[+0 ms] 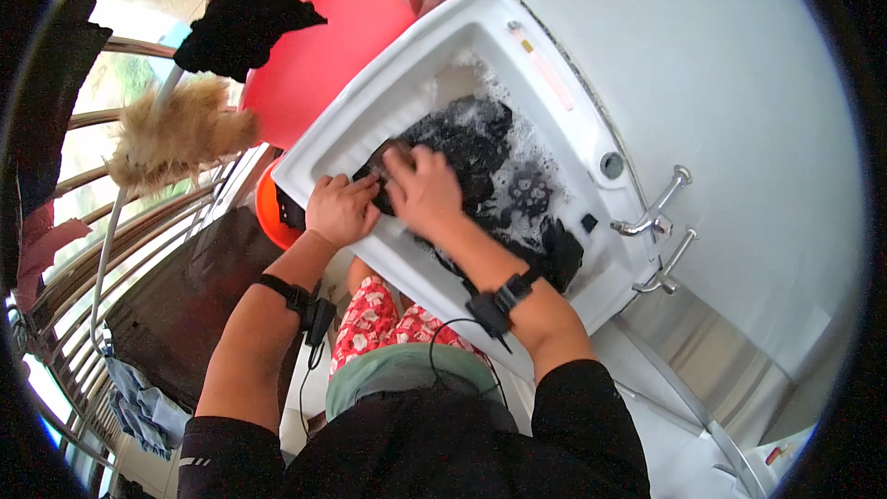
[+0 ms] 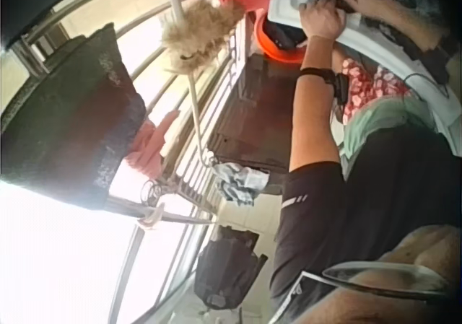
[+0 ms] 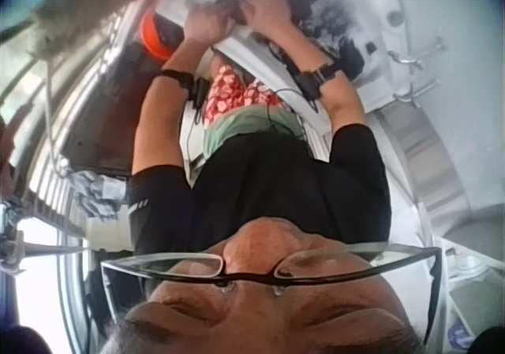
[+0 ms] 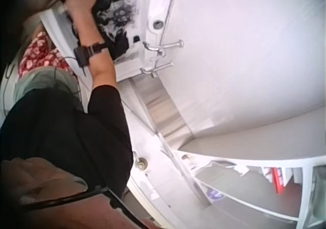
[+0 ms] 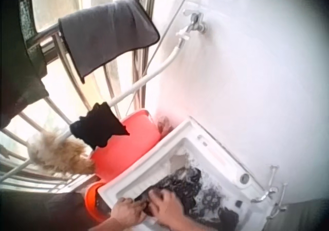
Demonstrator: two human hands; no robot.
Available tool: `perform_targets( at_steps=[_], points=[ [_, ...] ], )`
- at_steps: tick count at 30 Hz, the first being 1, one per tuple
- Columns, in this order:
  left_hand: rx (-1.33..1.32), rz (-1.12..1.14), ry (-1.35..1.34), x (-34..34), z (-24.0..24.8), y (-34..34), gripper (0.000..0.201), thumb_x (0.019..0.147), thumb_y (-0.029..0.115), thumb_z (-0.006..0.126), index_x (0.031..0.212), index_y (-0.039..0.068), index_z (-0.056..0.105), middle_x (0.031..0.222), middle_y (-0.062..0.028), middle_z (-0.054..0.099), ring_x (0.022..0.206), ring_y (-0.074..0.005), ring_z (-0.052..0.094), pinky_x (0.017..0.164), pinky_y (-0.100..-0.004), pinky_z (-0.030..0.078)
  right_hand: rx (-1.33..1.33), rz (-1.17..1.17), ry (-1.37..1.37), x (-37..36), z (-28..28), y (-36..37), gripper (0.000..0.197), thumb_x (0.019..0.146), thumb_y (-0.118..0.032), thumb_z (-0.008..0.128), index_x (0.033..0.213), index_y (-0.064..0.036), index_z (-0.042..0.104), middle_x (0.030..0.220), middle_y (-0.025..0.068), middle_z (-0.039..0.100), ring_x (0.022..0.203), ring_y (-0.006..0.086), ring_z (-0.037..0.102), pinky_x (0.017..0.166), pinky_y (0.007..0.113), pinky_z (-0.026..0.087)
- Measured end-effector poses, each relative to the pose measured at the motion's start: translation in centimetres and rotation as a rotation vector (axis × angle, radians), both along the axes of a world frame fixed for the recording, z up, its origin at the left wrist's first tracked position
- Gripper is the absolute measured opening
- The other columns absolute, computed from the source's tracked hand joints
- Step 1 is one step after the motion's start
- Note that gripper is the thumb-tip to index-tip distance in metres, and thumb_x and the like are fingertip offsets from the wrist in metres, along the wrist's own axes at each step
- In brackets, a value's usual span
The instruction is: Scrub a piece of black clothing in a soapy sink using a brush.
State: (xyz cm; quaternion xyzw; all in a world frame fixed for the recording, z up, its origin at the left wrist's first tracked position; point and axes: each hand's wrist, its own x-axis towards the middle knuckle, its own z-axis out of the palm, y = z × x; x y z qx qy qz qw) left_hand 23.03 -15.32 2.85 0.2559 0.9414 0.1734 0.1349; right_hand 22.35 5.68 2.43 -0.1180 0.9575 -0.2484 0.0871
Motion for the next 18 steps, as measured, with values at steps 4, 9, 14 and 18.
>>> perform_targets(
  at_steps=[4, 9, 14, 18],
  points=[
    [0.031, 0.017, 0.082, -0.3, -0.2, 0.4, 0.027, 0.082, 0.028, 0.064, 0.099, 0.017, 0.08, 0.121, 0.0061, 0.076, 0.088, -0.0186, 0.065, 0.083, -0.0375, 0.048, 0.204, -0.231, 0.112, -5.4, -3.7, 4.7, 0.053, 0.09, -0.03, 0.07, 0.141, -0.0202, 0.062, 0.125, 0.0221, 0.058, 0.111, 0.0422, 0.058, 0.089, 0.051, 0.054],
    [0.04, 0.049, 0.066, -0.1, -0.5, 0.2, 0.026, 0.082, 0.029, 0.064, 0.099, 0.017, 0.08, 0.122, 0.0066, 0.075, 0.091, -0.0186, 0.066, 0.084, -0.0377, 0.049, 0.334, -0.327, -0.036, -8.0, -3.4, 8.5, 0.061, 0.088, -0.034, 0.074, 0.141, -0.0081, 0.059, 0.131, 0.0266, 0.055, 0.118, 0.0438, 0.057, 0.099, 0.052, 0.051],
    [0.035, 0.15, 0.017, -0.1, -0.9, 0.8, 0.015, 0.087, 0.026, 0.066, 0.091, 0.015, 0.075, 0.118, 0.001, 0.075, 0.09, -0.0213, 0.068, 0.085, -0.041, 0.048, 0.217, -0.29, -0.388, -8.9, -1.5, 9.6, 0.08, 0.072, -0.038, 0.08, 0.136, 0.0036, 0.056, 0.133, 0.0318, 0.053, 0.127, 0.0468, 0.053, 0.109, 0.047, 0.047],
    [0.036, 0.103, -0.076, -1.8, -0.4, 9.0, 0.032, 0.091, 0.027, 0.069, 0.118, 0.008, 0.067, 0.123, -0.01, 0.069, 0.095, -0.0294, 0.071, 0.087, -0.0455, 0.054, -0.073, -0.118, -0.131, -10.2, -1.1, 8.4, 0.079, 0.065, -0.034, 0.082, 0.127, 0.0054, 0.056, 0.121, 0.0336, 0.062, 0.118, 0.0457, 0.06, 0.104, 0.048, 0.05]
  ],
)
